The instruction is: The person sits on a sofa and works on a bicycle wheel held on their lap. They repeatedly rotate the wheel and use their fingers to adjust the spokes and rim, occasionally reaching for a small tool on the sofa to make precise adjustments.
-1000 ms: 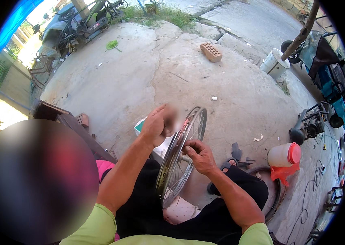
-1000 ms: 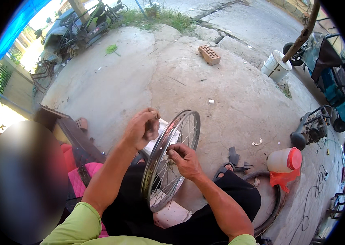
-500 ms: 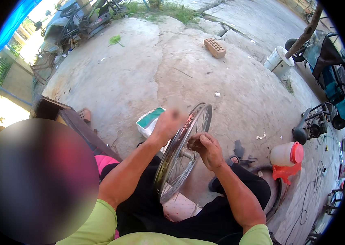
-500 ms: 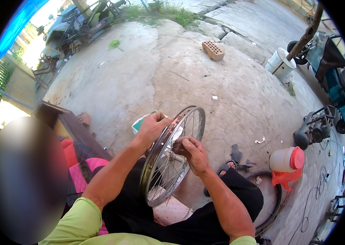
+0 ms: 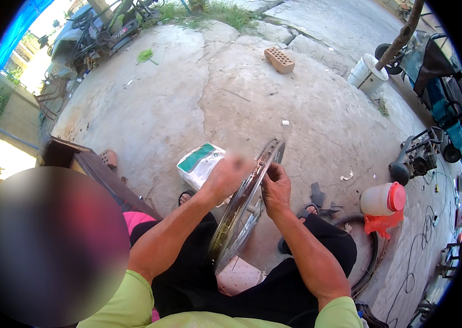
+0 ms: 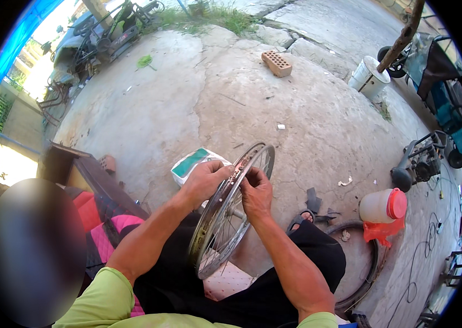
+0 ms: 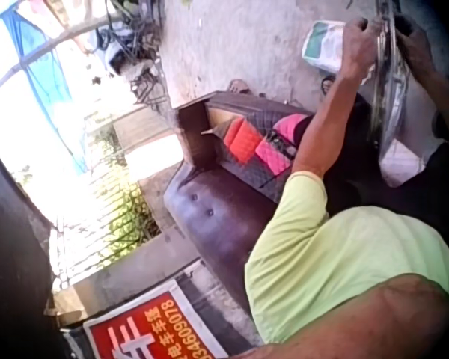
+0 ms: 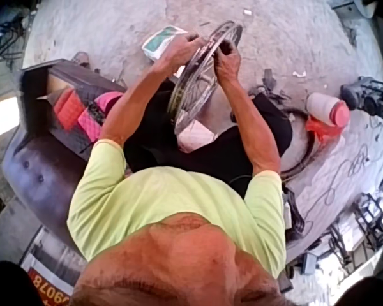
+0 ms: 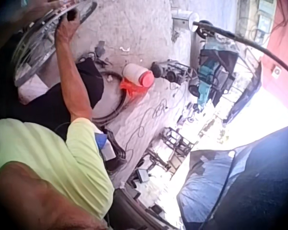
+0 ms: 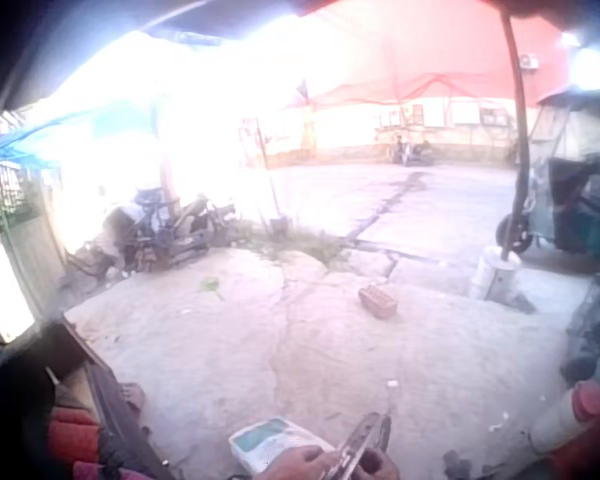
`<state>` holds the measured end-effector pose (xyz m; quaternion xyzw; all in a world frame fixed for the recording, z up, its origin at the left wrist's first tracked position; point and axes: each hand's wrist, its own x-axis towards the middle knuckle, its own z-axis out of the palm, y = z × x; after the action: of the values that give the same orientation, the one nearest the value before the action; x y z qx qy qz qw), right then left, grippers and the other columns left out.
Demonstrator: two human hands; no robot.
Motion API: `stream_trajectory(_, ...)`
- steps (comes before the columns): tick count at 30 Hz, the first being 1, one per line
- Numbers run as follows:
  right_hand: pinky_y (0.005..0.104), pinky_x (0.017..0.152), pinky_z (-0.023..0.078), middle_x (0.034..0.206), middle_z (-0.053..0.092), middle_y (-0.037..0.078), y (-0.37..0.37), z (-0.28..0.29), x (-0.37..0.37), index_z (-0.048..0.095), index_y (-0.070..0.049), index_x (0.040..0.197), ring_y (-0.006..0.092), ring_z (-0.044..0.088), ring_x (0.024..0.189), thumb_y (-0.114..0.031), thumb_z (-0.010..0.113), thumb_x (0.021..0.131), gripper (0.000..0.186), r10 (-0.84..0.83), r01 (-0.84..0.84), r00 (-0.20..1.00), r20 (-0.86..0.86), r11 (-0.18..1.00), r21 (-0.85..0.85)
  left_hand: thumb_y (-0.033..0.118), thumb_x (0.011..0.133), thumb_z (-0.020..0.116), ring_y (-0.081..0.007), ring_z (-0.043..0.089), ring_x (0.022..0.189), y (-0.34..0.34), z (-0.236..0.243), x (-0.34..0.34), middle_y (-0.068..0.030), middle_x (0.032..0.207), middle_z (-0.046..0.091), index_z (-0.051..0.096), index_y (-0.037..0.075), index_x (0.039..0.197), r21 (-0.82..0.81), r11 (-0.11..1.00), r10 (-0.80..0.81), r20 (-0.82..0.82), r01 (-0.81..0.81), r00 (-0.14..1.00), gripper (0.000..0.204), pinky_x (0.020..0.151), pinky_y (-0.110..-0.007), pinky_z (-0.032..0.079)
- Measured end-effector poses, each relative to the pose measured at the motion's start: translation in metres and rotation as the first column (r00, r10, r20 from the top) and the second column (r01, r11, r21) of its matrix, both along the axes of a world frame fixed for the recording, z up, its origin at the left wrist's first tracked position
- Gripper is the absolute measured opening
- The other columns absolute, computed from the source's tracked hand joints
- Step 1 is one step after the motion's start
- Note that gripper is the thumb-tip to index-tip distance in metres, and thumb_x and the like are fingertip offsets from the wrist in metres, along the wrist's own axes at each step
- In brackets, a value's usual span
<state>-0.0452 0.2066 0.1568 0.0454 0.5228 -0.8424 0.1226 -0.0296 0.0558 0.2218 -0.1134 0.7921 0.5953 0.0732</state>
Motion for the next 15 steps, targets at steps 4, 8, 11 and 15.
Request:
stream_trajectory(4, 0.0234, 0.072, 0.051, 0.092, 0.069, 0.003, 0.000, -0.005, 0.001, 0.065, 0.001, 0.103, 0.0091, 0.063, 0.081, -0.010, 0.071, 0.093, 0.016, -0.048, 0.049, 0.998, -0.034, 0.998, 0.027, 0.030, 0.098, 0.060, -0.0054, 0.054, 0.068, 0.005, -0.003, 0.008, 0.0009, 0.078, 0.063, 0.068, 0.001, 0.091, 0.138, 0.990, 0.002, 0.056, -0.010, 0.998, 0.031, 0.059, -0.025, 0.045)
stream_trajectory(8, 0.0236, 0.070, 0.051, 0.092, 0.068, 0.002, 0.011, 0.014, 0.005, 0.065, 0.002, 0.105, 0.0083, 0.062, 0.080, -0.007, 0.069, 0.092, 0.016, 0.016, -0.007, 0.998, -0.062, 0.991, 0.132, 0.029, 0.099, 0.058, -0.0040, 0.049, 0.059, 0.011, 0.011, 0.015, 0.0027, 0.071, 0.057, 0.066, 0.003, 0.088, 0.278, 0.960, -0.024, 0.108, -0.007, 0.994, 0.029, 0.051, -0.023, 0.039)
stream_trajectory(11, 0.0238, 0.070, 0.052, 0.091, 0.068, 0.003, 0.016, 0.017, 0.006, 0.066, 0.002, 0.107, 0.0080, 0.063, 0.079, -0.005, 0.067, 0.092, 0.016, 0.061, -0.036, 0.985, -0.160, 0.987, 0.154, 0.029, 0.099, 0.058, -0.0045, 0.045, 0.054, 0.015, 0.024, 0.020, 0.0039, 0.067, 0.053, 0.064, 0.004, 0.084, 0.283, 0.959, -0.049, 0.125, 0.011, 0.991, 0.030, 0.048, -0.024, 0.034)
stream_trajectory(15, 0.0242, 0.070, 0.053, 0.092, 0.069, 0.003, 0.013, 0.012, 0.007, 0.068, 0.001, 0.107, 0.0080, 0.063, 0.078, -0.005, 0.067, 0.092, 0.016, 0.132, -0.099, 0.974, -0.186, 0.980, 0.174, 0.030, 0.099, 0.059, -0.0038, 0.043, 0.058, 0.008, 0.018, 0.018, 0.0051, 0.068, 0.052, 0.065, 0.003, 0.083, 0.194, 0.981, 0.007, 0.059, -0.018, 0.998, 0.032, 0.050, -0.024, 0.032)
